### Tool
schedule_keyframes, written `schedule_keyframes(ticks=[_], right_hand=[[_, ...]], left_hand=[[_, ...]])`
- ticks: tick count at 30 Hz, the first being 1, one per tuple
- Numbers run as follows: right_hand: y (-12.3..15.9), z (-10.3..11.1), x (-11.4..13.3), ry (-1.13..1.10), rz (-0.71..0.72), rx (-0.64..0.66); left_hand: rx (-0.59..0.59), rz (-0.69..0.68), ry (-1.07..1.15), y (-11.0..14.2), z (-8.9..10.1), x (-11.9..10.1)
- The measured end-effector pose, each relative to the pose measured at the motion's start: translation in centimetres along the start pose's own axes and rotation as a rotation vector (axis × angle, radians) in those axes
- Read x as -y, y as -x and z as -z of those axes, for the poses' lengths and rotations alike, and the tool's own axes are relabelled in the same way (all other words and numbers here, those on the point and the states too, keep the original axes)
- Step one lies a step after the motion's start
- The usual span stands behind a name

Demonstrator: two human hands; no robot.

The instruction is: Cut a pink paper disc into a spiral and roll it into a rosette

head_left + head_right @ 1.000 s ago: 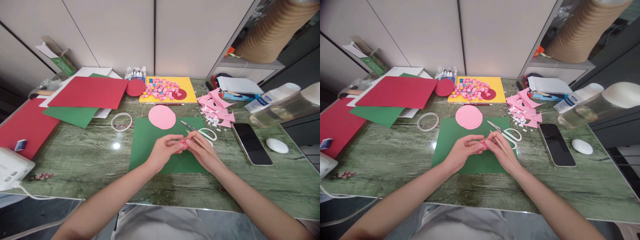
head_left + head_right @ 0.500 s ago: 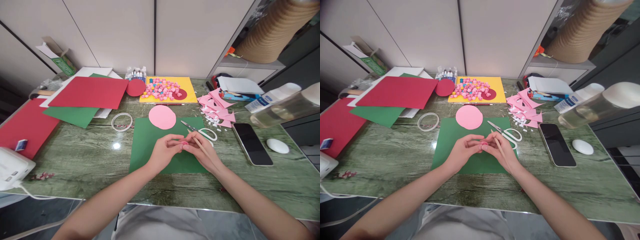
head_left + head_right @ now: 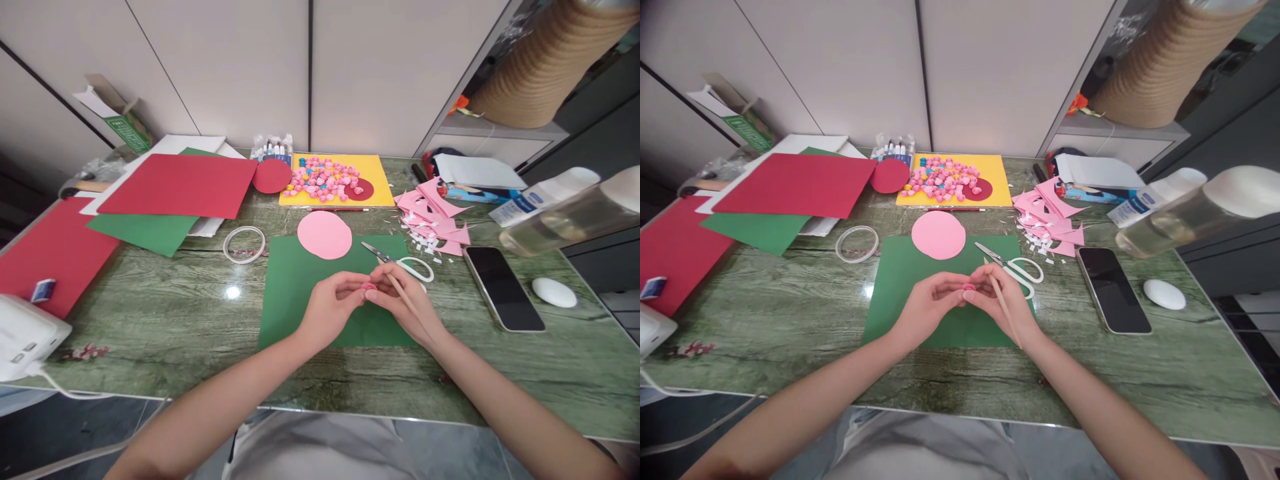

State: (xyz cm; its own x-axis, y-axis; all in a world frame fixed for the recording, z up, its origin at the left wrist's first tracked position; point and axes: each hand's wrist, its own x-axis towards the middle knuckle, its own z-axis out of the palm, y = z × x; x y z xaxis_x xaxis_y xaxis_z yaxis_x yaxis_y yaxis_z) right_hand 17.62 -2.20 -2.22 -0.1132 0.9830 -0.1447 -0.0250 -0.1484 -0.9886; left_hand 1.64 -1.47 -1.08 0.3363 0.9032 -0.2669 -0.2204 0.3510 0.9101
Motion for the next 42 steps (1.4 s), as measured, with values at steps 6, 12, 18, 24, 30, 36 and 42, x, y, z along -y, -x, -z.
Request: schedule_keyframes(ticks=[6,12,18,24,30,36,42], right_hand=[[-0.1,0.4,-0.2,-0.044,0.014,0.001],[-0.3,0.5,-0.1,-0.149,0.021,-0.026],[-0.1,0.5,0.1,-0.145,0.016,-0.036],[-0.1,0.4,0.0,-0.138,0.028,-0.03],[0.0,0.3,-0.1,-0.137,0.022,-0.014],[0.0,0.3,-0.1,-0.053,0.014,-0.005],[-0.2,0.2,-0.2,-0.066,0.007,-0.015]], left_hand=[[-0.017,0.132,0.255,-0.5,0.5,-0.3],[-0.113,0.131,0.137,-0.6,0.9,-0.8],[-0.149,0.096,0.099,-0.8,1.0,-0.7],[-0.149,0.131,0.1,-0.6,0.7,-0.4],[-0.074,0.092,0.109,-0.8,0.8,0.1],[-0.019,0.153,0.233,-0.7,0.9,0.2],[-0.016,0.173,0.234,-0.4,0.7,0.1]])
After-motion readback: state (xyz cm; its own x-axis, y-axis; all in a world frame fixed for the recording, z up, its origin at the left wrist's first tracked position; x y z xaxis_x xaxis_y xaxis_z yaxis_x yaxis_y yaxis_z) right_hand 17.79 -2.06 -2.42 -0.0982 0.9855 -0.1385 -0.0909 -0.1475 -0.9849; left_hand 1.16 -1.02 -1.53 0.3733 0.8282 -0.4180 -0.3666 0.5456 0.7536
